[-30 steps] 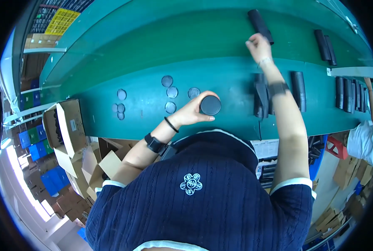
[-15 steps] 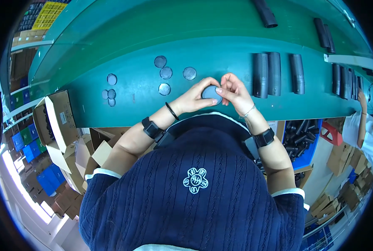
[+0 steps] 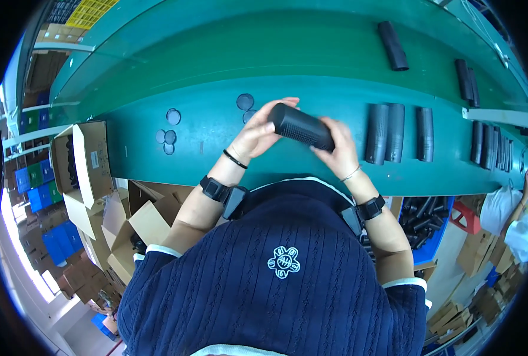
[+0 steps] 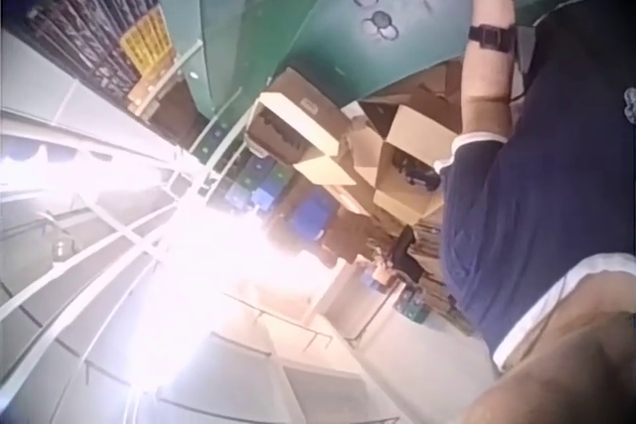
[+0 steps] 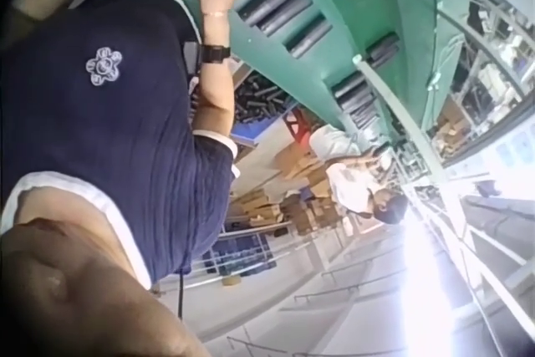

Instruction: The person removes newspaper from a box, transfers binoculars to a conveyor belt, and fits lens caps onto the binoculars by hand. They then place the binoculars back into the box, covering them with newspaper.

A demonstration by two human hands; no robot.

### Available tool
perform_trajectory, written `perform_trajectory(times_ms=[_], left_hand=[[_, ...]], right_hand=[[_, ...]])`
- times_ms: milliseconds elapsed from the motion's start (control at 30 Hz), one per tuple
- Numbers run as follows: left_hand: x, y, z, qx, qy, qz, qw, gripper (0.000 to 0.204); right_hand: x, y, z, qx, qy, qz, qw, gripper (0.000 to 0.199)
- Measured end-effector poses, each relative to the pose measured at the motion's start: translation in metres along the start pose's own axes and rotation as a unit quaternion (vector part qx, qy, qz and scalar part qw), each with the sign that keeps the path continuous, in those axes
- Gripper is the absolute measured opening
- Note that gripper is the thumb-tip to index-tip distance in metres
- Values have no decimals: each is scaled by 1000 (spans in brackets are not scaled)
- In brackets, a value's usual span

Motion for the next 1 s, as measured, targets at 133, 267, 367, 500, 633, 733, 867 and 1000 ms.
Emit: perform_trajectory(times_ms=[133,267,367,500,633,733,867,1000], left_hand=[[2,-7,-9,155,21,6,988,62],[8,0,-20,268,47,28,962,62],[14,4,-17,339,68,21,938,66],[17,10,-15,302,58,3,952,70],[15,11,-2,328,-8,10,944,78],[8,11,34,319,-144,-39,936,78],[-4,13,44,345,-154,21,926,47],[-12,13,48,342,-188,29,920,23]], right_hand=[[12,-10,4,-63,-43,38,996,69],[15,-25,-8,-27,-9,73,997,72],[14,-34,-15,-5,3,65,998,71],[11,-40,-15,-3,-2,38,999,70],[19,-40,-12,-22,-10,13,1000,69],[62,-49,6,-21,-55,-56,997,71],[150,-91,35,-115,-143,-134,974,69],[210,-148,52,-205,-82,-286,932,65]])
Point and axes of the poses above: each hand's wrist, its own x-axis towards the middle knuckle, its own z-axis out of the back of the hand, y = z × x, the point moved 7 cm from there along x, towards the middle knuckle, and after that the axes turned 5 degrees about -z, right-handed, at the moved point
